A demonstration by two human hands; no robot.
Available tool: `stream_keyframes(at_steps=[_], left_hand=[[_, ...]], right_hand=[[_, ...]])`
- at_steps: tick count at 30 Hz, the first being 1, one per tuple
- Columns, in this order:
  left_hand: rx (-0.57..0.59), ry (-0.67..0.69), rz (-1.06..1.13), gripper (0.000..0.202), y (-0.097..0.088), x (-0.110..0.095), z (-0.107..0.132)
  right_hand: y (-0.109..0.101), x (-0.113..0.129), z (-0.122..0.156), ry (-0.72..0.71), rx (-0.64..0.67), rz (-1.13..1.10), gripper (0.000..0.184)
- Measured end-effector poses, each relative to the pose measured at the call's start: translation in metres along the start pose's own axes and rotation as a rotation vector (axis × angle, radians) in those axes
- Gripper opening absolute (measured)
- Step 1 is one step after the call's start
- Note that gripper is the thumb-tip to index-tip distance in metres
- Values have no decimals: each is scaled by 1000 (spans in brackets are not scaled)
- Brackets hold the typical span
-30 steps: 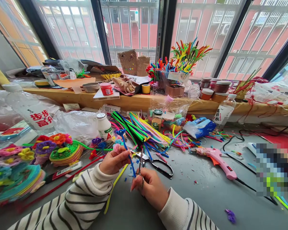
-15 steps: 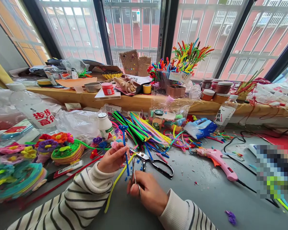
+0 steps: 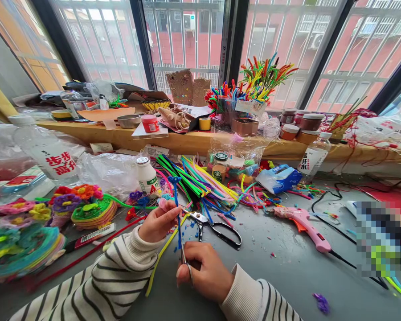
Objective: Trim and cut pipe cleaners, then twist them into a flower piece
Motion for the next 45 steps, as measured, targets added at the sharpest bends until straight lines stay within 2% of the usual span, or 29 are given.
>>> stream_keyframes(at_steps=[8,15,22,28,38,45], left_hand=[[10,-38,45,27,-1,2,0],[-12,-3,89,26,-6,7,-5],[-7,13,117,24,-7,3,-5],[11,-37,167,25,-8,5,-4],[111,-55,88,24,1,3,1],[167,-64,45,23,4,6,2]], right_hand=[[-3,-3,1,6,-57,-103,64],[-6,-4,1,22,-113,-146,60],[-7,-6,-1,68,-171,-130,56],[-5,-4,0,26,-118,-92,62],[-1,0,2,-6,46,33,69],[-1,-1,1,3,36,-11,69]])
Point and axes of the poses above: each hand's wrist, its own z-axis away from the middle knuckle, its own y-axis out of the palm, x = y × z, the point moved 4 cm from there along -z, towards the middle knuckle, and after that the axes turned 13 degrees about -z, right-handed, at the moved point
